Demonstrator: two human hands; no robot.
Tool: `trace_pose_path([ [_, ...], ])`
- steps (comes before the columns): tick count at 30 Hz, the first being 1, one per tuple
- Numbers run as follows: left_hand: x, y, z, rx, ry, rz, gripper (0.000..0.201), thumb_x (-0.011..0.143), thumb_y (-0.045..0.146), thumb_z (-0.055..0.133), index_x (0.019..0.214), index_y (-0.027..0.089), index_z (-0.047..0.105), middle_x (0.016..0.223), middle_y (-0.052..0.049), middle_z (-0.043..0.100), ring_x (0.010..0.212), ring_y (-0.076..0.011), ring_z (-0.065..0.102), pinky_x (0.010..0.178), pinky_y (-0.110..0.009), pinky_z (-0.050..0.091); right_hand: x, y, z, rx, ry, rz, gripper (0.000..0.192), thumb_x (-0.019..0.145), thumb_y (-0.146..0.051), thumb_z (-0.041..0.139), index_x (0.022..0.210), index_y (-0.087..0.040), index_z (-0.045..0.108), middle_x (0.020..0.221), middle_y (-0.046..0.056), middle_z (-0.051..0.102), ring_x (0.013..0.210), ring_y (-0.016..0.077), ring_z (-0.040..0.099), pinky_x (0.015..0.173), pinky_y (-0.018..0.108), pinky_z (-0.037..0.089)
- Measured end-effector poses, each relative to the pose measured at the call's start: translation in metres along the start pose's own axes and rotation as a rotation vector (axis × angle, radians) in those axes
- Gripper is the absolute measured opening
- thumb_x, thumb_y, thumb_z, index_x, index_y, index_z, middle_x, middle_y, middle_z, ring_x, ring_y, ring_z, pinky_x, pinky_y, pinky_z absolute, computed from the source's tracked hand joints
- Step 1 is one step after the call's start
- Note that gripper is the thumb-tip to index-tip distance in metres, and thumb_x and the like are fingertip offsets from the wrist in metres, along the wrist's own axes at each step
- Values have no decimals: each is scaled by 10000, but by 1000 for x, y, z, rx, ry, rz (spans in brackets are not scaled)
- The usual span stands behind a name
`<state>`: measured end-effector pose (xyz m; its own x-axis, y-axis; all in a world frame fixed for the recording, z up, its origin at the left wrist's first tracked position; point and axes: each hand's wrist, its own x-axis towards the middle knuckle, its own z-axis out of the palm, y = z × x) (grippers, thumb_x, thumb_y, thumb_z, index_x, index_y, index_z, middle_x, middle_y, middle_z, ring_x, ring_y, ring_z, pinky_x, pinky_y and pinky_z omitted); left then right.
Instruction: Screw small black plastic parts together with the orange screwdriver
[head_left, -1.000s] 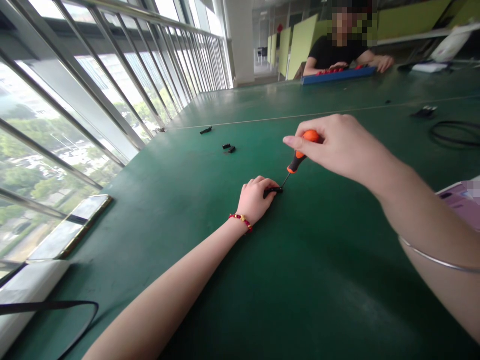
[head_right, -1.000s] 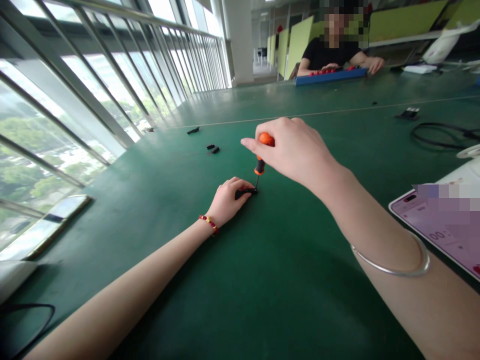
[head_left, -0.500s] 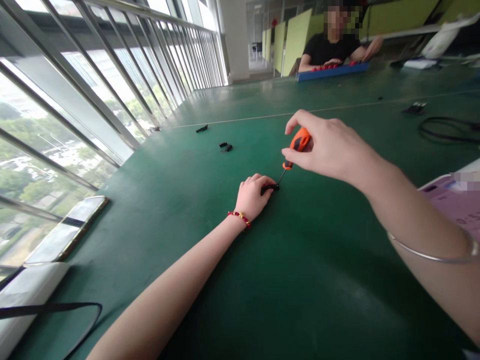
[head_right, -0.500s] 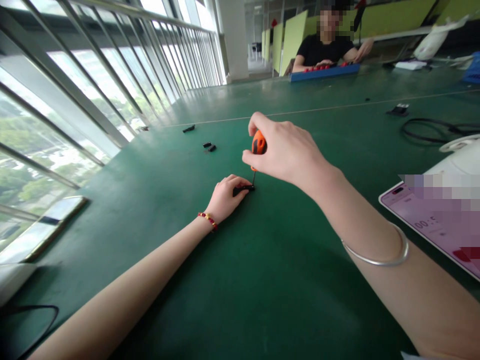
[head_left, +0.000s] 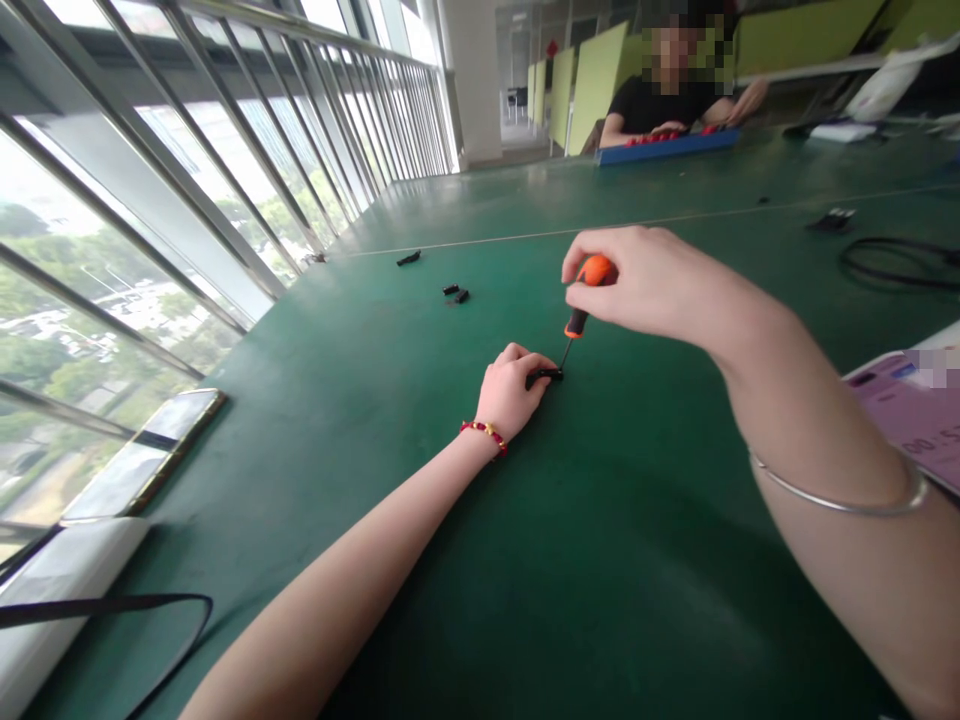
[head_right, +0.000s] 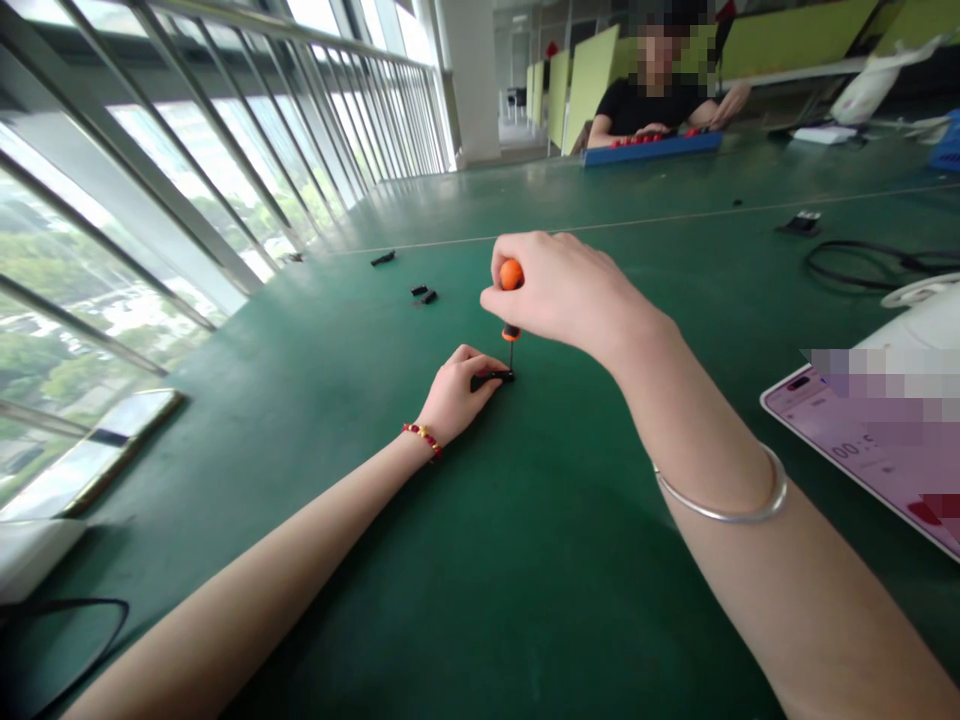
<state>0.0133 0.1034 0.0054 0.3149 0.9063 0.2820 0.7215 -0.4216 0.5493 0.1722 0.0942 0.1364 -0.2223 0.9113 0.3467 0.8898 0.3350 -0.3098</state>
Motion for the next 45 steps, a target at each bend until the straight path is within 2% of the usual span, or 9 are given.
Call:
trace_pose_path([
  [2,0,0,0,29,0,-2,199,825,181,577,978,225,696,900,-43,551,851,-181,555,766,-303,461,-1,2,1,-1,24,-2,193,719,-381,598,841,-233,625,713,24,606,604,162,486,578,297,311],
  [6,0,1,-1,81,-44,19,239,840,158,516,1002,224,678,787,-24,535,787,-178,538,728,-304,446,-5,7,2,4,62,38,270,786,-465,533,697,-217,593,589,20,539,533,143,413,554,300,286],
  [12,-3,4,-1,121,-50,74,213,809,179,501,957,219,648,863,-34,547,850,-191,525,807,-329,444,-9,7,4,126,32,-19,119,726,-315,565,726,-207,616,622,1,567,546,126,435,556,280,301],
  [18,-4,8,-2,142,-69,99,190,789,368,583,899,219,629,966,-46,549,919,-223,516,850,-370,444,-14,-4,3,140,-10,-54,283,779,-449,532,663,-201,603,525,-20,481,494,99,368,528,271,268],
  [21,-3,7,-1,128,-69,135,167,811,268,538,945,222,625,974,-44,568,914,-211,525,845,-356,444,-15,-9,3,121,-33,-65,188,745,-378,556,688,-208,613,573,-17,533,522,105,408,545,268,282],
  [25,-1,6,1,80,-42,133,289,743,140,533,1021,199,588,908,-33,607,869,-201,546,791,-333,453,-14,-9,5,86,-13,-73,137,687,-332,591,770,-227,625,639,-13,577,585,131,466,567,269,296],
  [31,0,6,0,26,-40,103,86,786,216,574,854,183,615,877,-35,615,855,-194,555,778,-320,466,-13,-6,7,91,53,-41,206,754,-398,550,678,-219,617,593,8,543,583,147,455,555,286,303],
  [35,1,2,0,-34,-43,99,81,805,207,576,849,182,639,850,-27,620,827,-172,561,746,-292,473,-12,-1,7,83,142,1,175,742,-340,538,680,-204,630,606,26,554,592,162,472,563,302,320],
  [45,1,-2,1,-94,-53,84,117,793,197,589,877,184,670,857,-25,640,816,-157,576,752,-273,485,-7,7,6,55,154,20,166,713,-319,531,649,-202,630,559,33,530,566,163,450,536,299,332],
])
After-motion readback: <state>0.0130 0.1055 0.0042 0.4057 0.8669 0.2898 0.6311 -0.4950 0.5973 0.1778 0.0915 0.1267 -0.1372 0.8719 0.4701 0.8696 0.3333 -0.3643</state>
